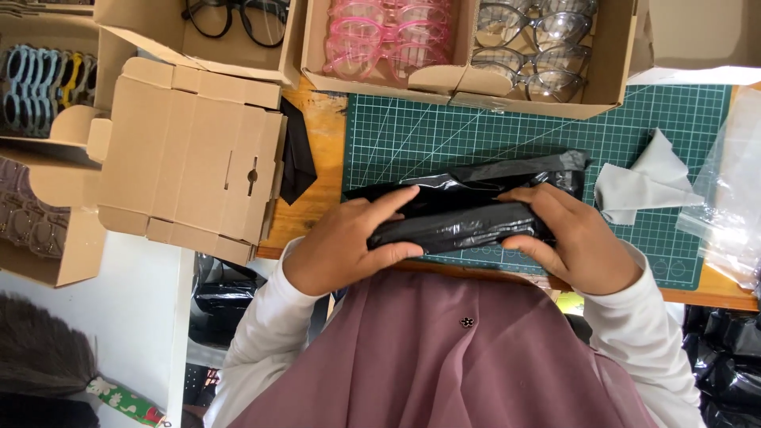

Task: The person unpacks a pair of black-framed glasses from a black plastic bag, wipes the lenses and frame with a white cloth, and then places the glasses into a clear plastic bag. The person then wraps the bagged glasses in bubble wrap.

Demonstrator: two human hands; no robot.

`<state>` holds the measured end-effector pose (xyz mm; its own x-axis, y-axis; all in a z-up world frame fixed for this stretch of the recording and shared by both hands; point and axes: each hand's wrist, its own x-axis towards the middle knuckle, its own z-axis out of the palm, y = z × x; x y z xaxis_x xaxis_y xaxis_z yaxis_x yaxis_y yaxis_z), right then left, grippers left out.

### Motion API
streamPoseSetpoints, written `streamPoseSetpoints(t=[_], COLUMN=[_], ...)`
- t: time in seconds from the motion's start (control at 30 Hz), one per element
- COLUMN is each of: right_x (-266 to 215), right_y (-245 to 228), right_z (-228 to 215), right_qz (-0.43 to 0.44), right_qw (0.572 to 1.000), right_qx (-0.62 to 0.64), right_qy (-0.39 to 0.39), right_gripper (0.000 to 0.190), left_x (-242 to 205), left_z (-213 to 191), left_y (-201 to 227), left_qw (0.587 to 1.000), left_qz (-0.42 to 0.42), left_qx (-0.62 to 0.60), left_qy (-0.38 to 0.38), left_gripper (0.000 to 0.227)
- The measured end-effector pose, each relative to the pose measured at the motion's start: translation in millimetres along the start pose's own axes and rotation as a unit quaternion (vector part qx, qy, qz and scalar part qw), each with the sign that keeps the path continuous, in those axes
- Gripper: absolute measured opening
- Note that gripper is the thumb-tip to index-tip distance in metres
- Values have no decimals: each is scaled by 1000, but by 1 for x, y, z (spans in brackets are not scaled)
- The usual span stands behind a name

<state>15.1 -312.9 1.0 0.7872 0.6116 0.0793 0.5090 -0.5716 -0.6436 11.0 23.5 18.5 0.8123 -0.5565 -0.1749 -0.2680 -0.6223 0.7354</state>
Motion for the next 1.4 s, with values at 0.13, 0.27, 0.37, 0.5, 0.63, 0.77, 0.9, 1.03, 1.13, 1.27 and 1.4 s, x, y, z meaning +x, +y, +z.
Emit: streamPoseSetpoints(t=[0.13, 0.27, 0.37, 0.5, 0.63, 0.77, 0.9, 1.03, 1.13, 1.27, 1.4], right_x=[0, 5, 12, 21, 24, 18, 10, -2, -22, -60, -67], right_y=[2, 2, 1, -2, -2, 6, 10, 20, 34, 50, 22], right_z=[5, 7, 7, 8, 11, 17, 14, -2, -19, -25, -26], right_qz=[66, 67, 65, 88, 43, 57, 90, 102, 157, 154, 14], right_qw=[997, 995, 994, 990, 993, 988, 987, 987, 974, 928, 910], right_qx=[-14, -55, -81, -93, -84, -103, -93, -113, -143, -194, -204], right_qy=[22, 41, 43, 61, 74, 95, 91, 54, 76, 279, 360], right_gripper=[62, 54, 48, 48, 36, 29, 34, 40, 34, 11, 10], left_x=[4, 8, 12, 22, 34, 45, 37, 34, 34, 35, 35], left_z=[-5, -7, -5, -16, 3, 40, 35, 37, 34, 31, 33], left_y=[-4, -5, -3, 5, -1, -21, -6, -9, -8, -9, -11], left_qw=[996, 992, 972, 945, 943, 967, 948, 946, 947, 957, 965], left_qz=[16, 9, 21, 97, 182, 203, 191, 171, 173, 176, 168], left_qx=[-42, 20, 114, 126, 137, 43, 206, 254, 253, 217, 176], left_qy=[83, 127, 207, 284, 245, 147, 149, 106, 92, 77, 99], left_gripper=[58, 41, 42, 46, 37, 36, 113, 119, 112, 109, 102])
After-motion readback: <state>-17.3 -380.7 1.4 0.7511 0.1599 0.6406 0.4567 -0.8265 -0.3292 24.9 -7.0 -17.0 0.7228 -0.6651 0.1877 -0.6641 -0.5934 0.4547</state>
